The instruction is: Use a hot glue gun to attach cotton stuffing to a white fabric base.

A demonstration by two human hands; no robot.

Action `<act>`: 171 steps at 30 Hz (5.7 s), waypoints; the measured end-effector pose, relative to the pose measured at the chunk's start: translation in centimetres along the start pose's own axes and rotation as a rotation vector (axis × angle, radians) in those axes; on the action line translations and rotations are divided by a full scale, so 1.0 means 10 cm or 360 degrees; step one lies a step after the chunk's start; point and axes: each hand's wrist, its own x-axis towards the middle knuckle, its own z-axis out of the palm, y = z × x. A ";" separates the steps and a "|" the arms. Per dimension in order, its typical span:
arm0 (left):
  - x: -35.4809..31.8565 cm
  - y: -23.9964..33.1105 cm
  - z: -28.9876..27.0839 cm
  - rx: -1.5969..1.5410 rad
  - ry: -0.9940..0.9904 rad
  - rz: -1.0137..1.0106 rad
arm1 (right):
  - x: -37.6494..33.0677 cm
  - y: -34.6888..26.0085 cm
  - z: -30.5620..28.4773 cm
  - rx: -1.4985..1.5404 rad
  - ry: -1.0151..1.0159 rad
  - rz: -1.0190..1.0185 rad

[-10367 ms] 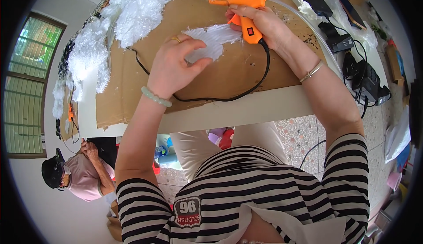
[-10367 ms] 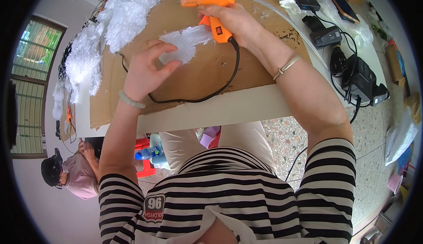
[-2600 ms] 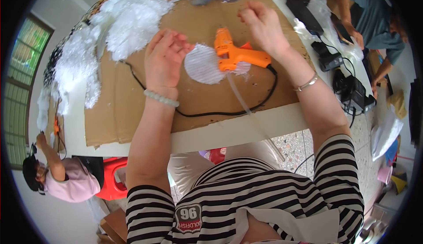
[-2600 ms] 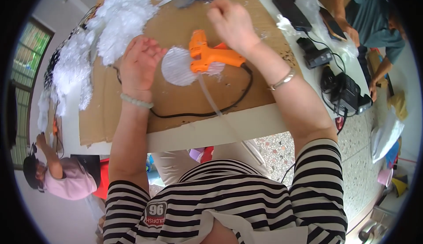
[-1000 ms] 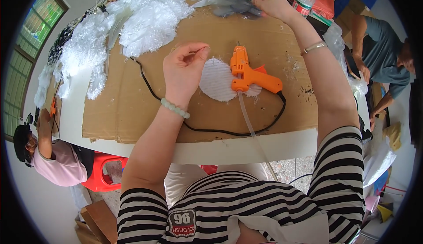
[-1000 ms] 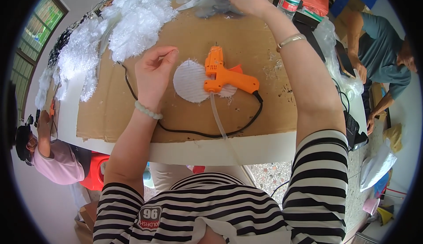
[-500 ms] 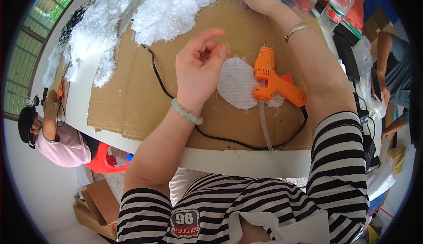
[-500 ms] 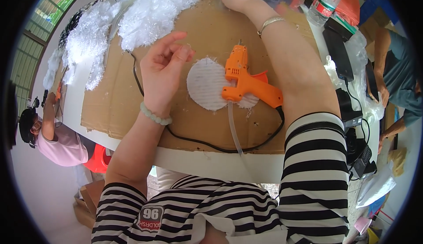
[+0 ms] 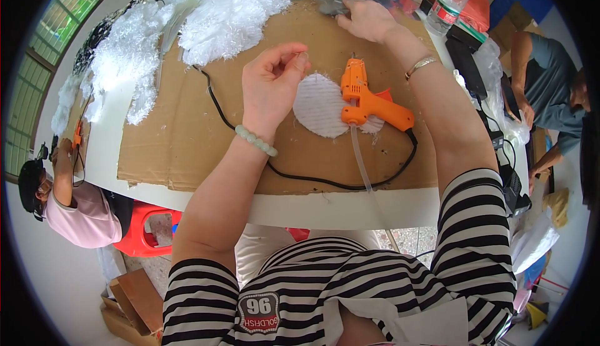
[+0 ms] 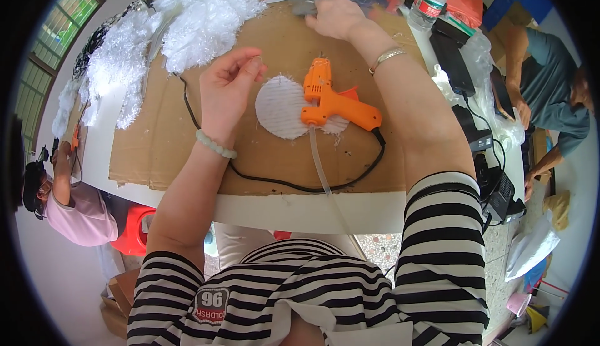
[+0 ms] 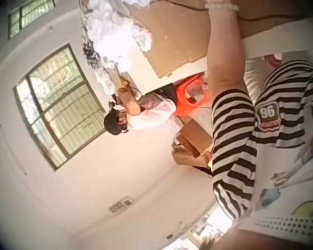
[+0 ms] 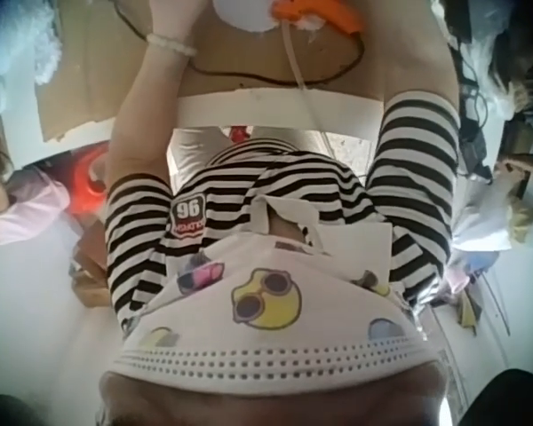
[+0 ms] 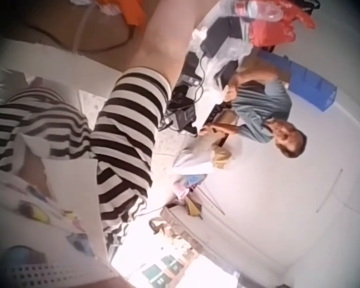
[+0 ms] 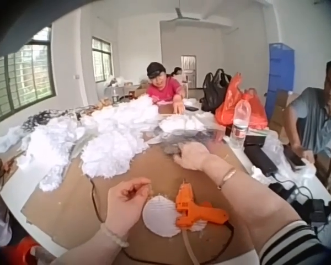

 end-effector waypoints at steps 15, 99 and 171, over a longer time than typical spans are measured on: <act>0.04 -0.05 0.00 -0.0149 -0.0044 -0.0021 | -0.70 0.15 -0.76 0.1408 0.0912 0.0376; -0.44 0.24 0.01 0.1812 -0.0857 0.1693 | -2.23 -0.12 -0.58 0.2932 0.0461 0.0846; -0.35 0.15 -0.14 0.1694 -0.1093 0.1309 | -1.85 -0.50 -0.59 0.2659 0.0118 0.0629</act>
